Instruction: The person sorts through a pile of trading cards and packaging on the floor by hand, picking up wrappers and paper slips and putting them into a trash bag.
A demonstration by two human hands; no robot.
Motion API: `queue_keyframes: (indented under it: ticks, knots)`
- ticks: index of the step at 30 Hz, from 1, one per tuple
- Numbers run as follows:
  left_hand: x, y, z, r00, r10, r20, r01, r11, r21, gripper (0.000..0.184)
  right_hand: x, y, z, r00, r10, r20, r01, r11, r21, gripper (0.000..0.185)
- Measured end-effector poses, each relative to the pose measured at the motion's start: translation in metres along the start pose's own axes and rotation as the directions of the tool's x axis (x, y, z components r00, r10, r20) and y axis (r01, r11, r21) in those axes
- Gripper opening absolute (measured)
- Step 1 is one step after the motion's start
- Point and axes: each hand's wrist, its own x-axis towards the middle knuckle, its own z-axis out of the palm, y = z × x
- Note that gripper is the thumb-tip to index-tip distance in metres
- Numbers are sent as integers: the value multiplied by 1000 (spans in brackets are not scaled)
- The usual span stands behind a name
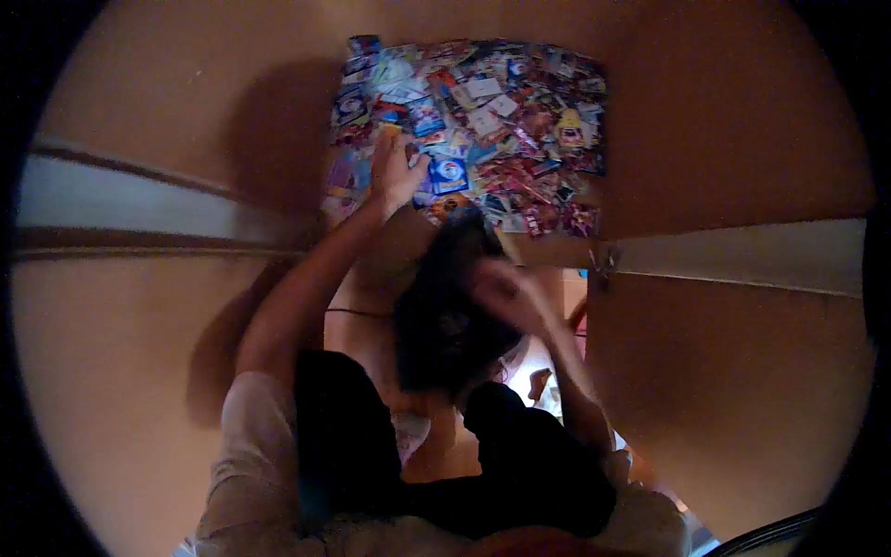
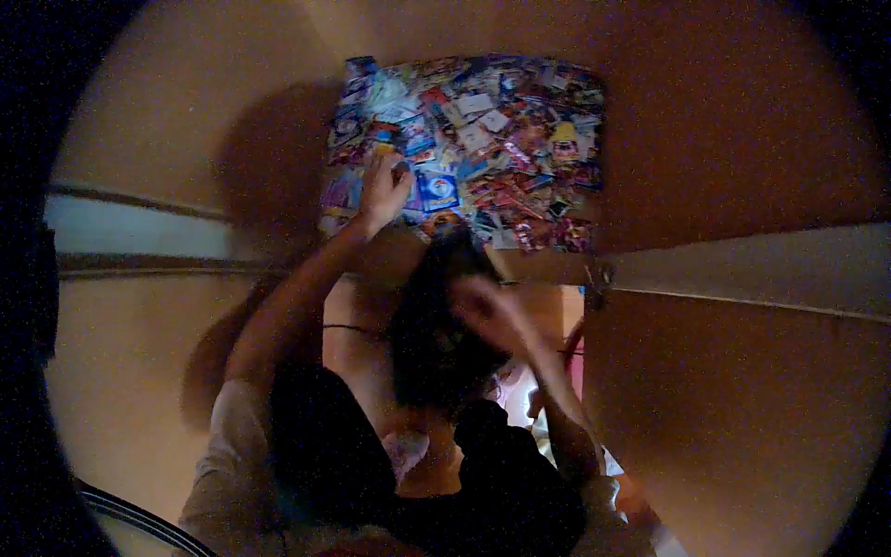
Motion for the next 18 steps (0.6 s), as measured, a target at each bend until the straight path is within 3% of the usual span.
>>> queue_keyframes:
  ticks: [1,2,3,4,5,7,8,11,14,16,18]
  knots:
    - [-5,-9,2,1000,-11,-9,11,1000,8,48,8,15,-20,910,-278,-308,243,959,-147,40]
    - [-9,-23,8,986,-62,-153,97,967,236,54,17,6,-27,796,-107,-596,29,990,-138,47]
    - [-14,-37,10,951,-77,-300,208,875,436,60,30,18,-43,687,-187,-702,-163,902,-400,54]
    - [-19,-51,5,945,-167,-282,264,897,354,71,41,37,-54,575,-310,-757,-377,721,-582,61]
    - [-27,-66,-1,941,-175,-291,277,891,359,71,49,45,-50,584,-312,-749,-365,724,-586,61]
    - [-44,-92,-15,963,-61,-261,208,783,586,74,70,63,-36,523,-99,-847,-629,626,-461,75]
    - [-49,-101,-20,960,-69,-270,222,776,590,74,81,87,-28,547,-159,-822,-590,623,-514,83]
    - [-53,-119,-30,961,-52,-272,194,826,528,74,110,90,8,629,-199,-751,-552,566,-612,88]
    - [-52,-122,-18,964,-81,-253,189,878,439,72,126,82,39,617,-226,-754,-536,580,-613,87]
    - [-53,-122,-3,981,53,-186,0,962,273,69,137,86,50,616,-235,-752,-500,621,-604,86]
    - [-62,-92,21,991,13,-135,19,973,231,68,144,94,47,614,-244,-750,-461,660,-593,85]
